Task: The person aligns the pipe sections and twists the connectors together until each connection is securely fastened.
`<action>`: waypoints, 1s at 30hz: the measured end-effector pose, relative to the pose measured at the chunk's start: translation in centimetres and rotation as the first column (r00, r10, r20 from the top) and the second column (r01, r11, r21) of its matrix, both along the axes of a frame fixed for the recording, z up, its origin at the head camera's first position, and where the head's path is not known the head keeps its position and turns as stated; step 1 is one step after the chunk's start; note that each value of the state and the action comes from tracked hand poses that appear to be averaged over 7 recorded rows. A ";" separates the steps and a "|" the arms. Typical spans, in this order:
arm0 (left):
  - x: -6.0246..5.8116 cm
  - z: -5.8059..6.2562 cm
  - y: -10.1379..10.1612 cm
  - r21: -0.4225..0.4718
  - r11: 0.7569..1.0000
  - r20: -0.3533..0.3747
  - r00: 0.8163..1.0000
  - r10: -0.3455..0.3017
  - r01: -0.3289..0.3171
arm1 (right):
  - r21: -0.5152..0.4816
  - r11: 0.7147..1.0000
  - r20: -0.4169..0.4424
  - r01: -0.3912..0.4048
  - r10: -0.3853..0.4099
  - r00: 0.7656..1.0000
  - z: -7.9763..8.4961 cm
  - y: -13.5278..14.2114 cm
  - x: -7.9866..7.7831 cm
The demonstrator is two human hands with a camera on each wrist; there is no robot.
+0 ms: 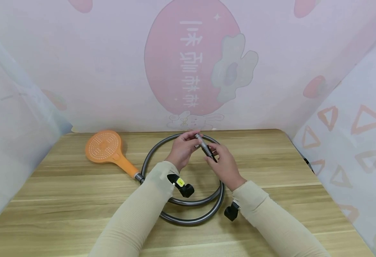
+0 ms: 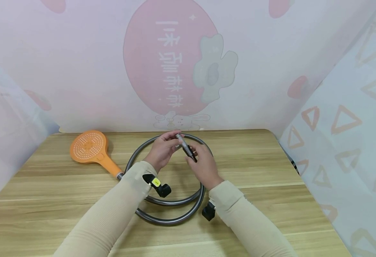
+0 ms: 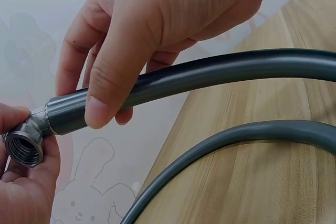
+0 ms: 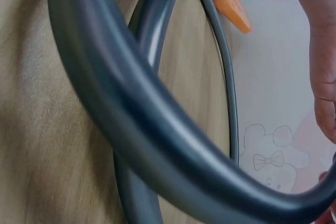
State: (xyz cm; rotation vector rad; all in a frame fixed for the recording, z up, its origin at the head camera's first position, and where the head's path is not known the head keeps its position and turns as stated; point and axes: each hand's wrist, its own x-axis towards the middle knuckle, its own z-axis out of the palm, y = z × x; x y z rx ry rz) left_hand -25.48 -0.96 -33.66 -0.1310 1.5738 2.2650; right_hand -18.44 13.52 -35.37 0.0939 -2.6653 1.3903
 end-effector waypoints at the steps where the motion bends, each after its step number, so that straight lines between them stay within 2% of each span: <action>1: 0.0 0.0 0.0 -0.002 1.000 0.002 1.000 0.000 0.000 | 0.002 1.000 -0.004 0.002 -0.002 1.000 0.0 0.0 0.0; 17: 0.1 0.0 -0.2 0.001 1.000 0.004 1.000 -0.023 0.023 | 0.020 1.000 0.008 -0.006 0.005 1.000 0.1 -0.2 0.1; 30: 0.1 0.0 -0.1 -0.015 1.000 -0.009 1.000 -0.003 0.003 | 0.010 1.000 0.001 -0.024 0.024 1.000 0.1 -0.1 0.0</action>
